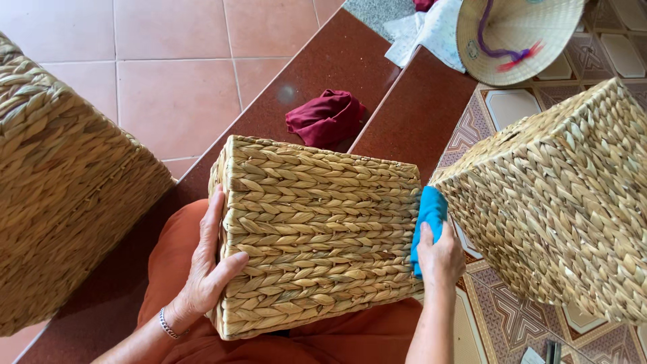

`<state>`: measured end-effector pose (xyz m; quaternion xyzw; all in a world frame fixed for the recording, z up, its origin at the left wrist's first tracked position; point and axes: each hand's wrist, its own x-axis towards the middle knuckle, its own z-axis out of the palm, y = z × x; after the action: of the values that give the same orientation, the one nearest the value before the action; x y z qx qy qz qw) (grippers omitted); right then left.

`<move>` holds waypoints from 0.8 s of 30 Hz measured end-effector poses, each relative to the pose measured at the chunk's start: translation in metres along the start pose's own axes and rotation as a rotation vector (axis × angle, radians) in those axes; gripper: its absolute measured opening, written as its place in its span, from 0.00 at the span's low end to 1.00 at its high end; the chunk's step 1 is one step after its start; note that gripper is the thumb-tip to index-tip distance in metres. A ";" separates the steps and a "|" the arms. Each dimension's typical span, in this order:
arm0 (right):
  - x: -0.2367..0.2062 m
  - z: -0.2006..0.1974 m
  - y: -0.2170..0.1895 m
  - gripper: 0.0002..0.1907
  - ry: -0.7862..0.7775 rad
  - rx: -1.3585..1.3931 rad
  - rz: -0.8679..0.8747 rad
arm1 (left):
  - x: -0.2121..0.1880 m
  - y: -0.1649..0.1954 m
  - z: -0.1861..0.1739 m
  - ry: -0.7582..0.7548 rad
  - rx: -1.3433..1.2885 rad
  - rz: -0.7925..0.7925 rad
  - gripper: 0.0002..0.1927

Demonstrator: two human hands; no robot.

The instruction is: The person wipes the exterior and interior surfaces of a woven basket using a blue cloth. They rotate the basket to clean all sides and then place it on the floor.

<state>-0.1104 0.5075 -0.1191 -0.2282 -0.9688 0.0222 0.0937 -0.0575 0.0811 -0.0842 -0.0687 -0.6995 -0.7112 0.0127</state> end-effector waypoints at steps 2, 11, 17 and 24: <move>-0.025 -0.013 -0.019 0.26 -0.116 0.090 -0.027 | 0.001 -0.001 0.000 0.009 -0.043 -0.018 0.49; -0.194 -0.116 -0.167 0.33 -0.161 0.568 -0.827 | -0.002 -0.014 -0.001 0.083 -0.194 -0.176 0.45; -0.178 -0.099 -0.127 0.29 -0.184 0.545 -0.662 | -0.009 -0.026 -0.003 0.030 -0.062 -0.019 0.43; -0.093 -0.028 0.016 0.27 -0.147 0.128 0.023 | -0.007 -0.017 -0.007 -0.064 0.015 0.005 0.55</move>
<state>-0.0158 0.4806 -0.1088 -0.2306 -0.9670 0.1020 0.0366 -0.0525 0.0736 -0.1017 -0.0932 -0.7047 -0.7033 -0.0073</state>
